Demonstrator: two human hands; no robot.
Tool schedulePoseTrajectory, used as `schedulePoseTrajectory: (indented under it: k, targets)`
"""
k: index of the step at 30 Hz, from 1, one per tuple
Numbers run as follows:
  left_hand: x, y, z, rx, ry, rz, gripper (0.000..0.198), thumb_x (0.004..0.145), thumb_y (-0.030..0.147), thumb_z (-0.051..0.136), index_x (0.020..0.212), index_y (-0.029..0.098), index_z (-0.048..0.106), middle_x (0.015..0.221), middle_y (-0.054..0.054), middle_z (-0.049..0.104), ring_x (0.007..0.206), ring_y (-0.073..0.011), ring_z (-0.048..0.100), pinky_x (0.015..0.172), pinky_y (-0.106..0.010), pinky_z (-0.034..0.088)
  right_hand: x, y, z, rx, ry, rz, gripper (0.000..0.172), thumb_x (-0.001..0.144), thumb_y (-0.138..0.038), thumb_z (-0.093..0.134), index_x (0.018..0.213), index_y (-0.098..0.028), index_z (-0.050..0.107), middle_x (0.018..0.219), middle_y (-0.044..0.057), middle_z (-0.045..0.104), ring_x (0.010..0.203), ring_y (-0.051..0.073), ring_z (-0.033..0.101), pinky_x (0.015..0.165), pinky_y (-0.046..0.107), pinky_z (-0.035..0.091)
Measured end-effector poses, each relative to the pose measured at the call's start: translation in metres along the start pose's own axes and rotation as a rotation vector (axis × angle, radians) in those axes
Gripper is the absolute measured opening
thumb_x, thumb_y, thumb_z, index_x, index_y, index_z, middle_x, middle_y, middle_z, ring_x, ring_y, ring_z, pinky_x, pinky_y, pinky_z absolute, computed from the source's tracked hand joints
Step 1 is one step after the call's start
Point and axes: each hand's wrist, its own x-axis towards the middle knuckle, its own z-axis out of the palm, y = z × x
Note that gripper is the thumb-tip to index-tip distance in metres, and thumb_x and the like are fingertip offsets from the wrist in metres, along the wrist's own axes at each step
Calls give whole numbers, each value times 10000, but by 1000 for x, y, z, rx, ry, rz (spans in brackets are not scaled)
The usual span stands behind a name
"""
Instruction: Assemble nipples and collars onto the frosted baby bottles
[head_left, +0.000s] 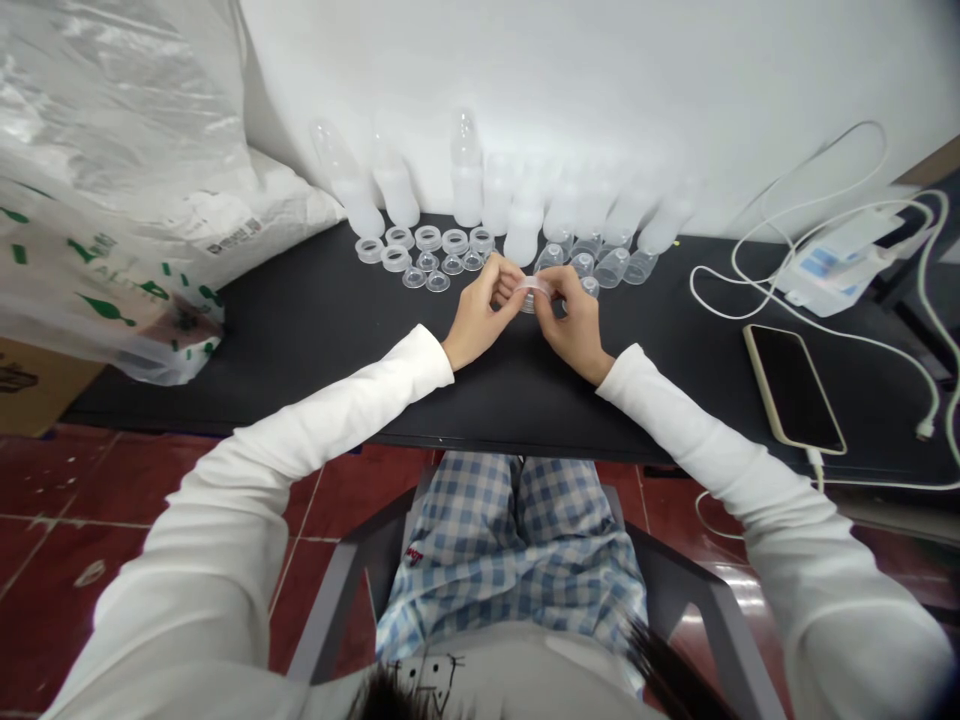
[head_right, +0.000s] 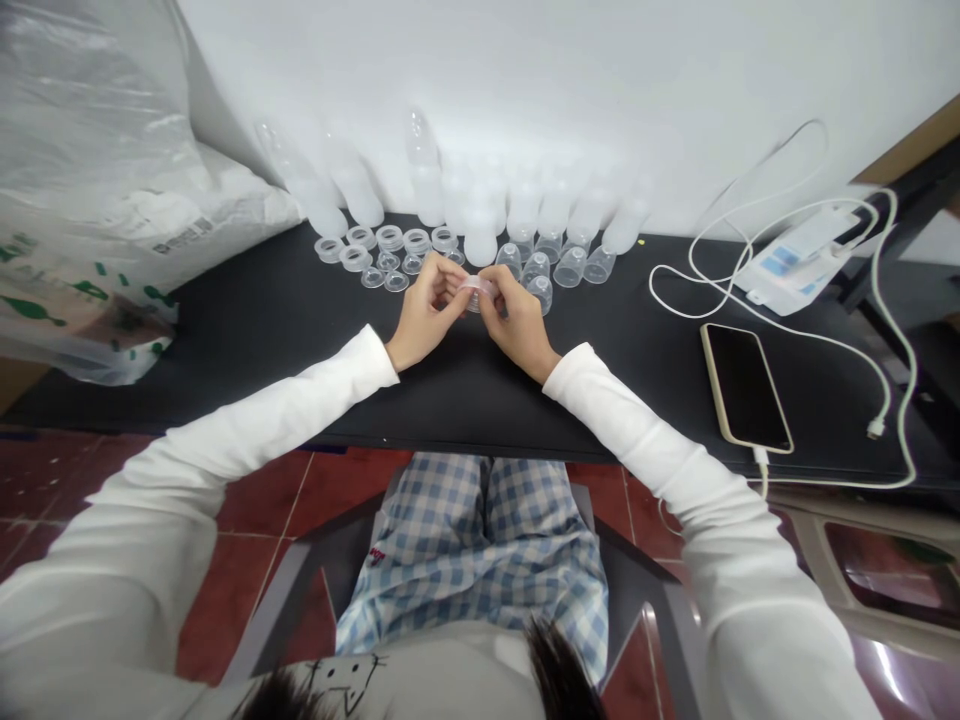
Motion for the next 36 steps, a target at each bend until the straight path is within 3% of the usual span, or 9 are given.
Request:
schedulePoseTrajectory:
  k: [6, 11, 13, 16, 21, 26, 31, 36]
  targets:
    - [-1, -1, 1, -62, -13, -15, 461, 924, 660, 596, 1022, 219, 500, 919, -23, 636, 729, -108, 646, 684, -246, 550, 2, 3, -2, 83, -12, 2, 344, 980, -584, 541, 1069, -261, 616, 912, 55, 645, 789, 214, 626, 815, 417, 588]
    - [-1, -11, 0, -29, 53, -4, 499, 926, 706, 548, 1040, 226, 470, 959, -45, 635, 834, -147, 675, 763, -304, 564, 2, 4, 0, 233, -65, 18, 498, 943, -665, 569, 1241, -276, 478, 964, 53, 619, 841, 209, 635, 853, 425, 575]
    - [0, -13, 0, -54, 55, 7, 474, 936, 686, 551, 1042, 232, 469, 944, -38, 632, 808, -142, 673, 752, -306, 562, 2, 1, 0, 299, -55, 53, 472, 982, -671, 488, 1256, -290, 434, 916, 31, 616, 803, 193, 634, 823, 410, 575]
    - [0, -11, -1, -78, 37, 47, 441, 945, 656, 568, 1043, 234, 486, 959, -36, 635, 830, -136, 673, 758, -292, 560, 3, -4, -1, 370, -52, 115, 402, 1012, -663, 425, 1189, -308, 489, 861, 13, 612, 763, 180, 625, 759, 382, 565]
    - [0, -7, -2, -115, 23, 82, 399, 952, 610, 594, 1049, 231, 516, 969, -34, 638, 848, -127, 667, 767, -273, 554, 6, -7, -4, 427, -29, 150, 393, 969, -641, 556, 1006, -256, 621, 993, 39, 671, 837, 174, 641, 740, 350, 556]
    - [1, -8, -1, -214, -21, -26, 442, 904, 597, 666, 1143, 250, 532, 1112, -56, 663, 1020, -170, 684, 872, -315, 574, 5, -6, 1, 427, 46, 187, 411, 936, -655, 602, 975, -246, 590, 928, 27, 668, 803, 161, 642, 723, 329, 557]
    - [2, -6, -2, -415, -87, -143, 480, 926, 637, 570, 1191, 237, 566, 1227, -83, 659, 1158, -213, 666, 983, -367, 567, 5, -1, 4, 429, 110, 180, 418, 937, -656, 600, 979, -244, 548, 882, 6, 623, 782, 136, 634, 724, 299, 553]
    - [0, -5, 0, -354, -102, -125, 582, 802, 587, 793, 1182, 247, 514, 1193, -68, 640, 1150, -184, 665, 987, -327, 555, 4, 0, 4, 398, 63, 182, 423, 940, -684, 566, 1000, -265, 548, 936, 19, 614, 779, 146, 604, 702, 310, 565]
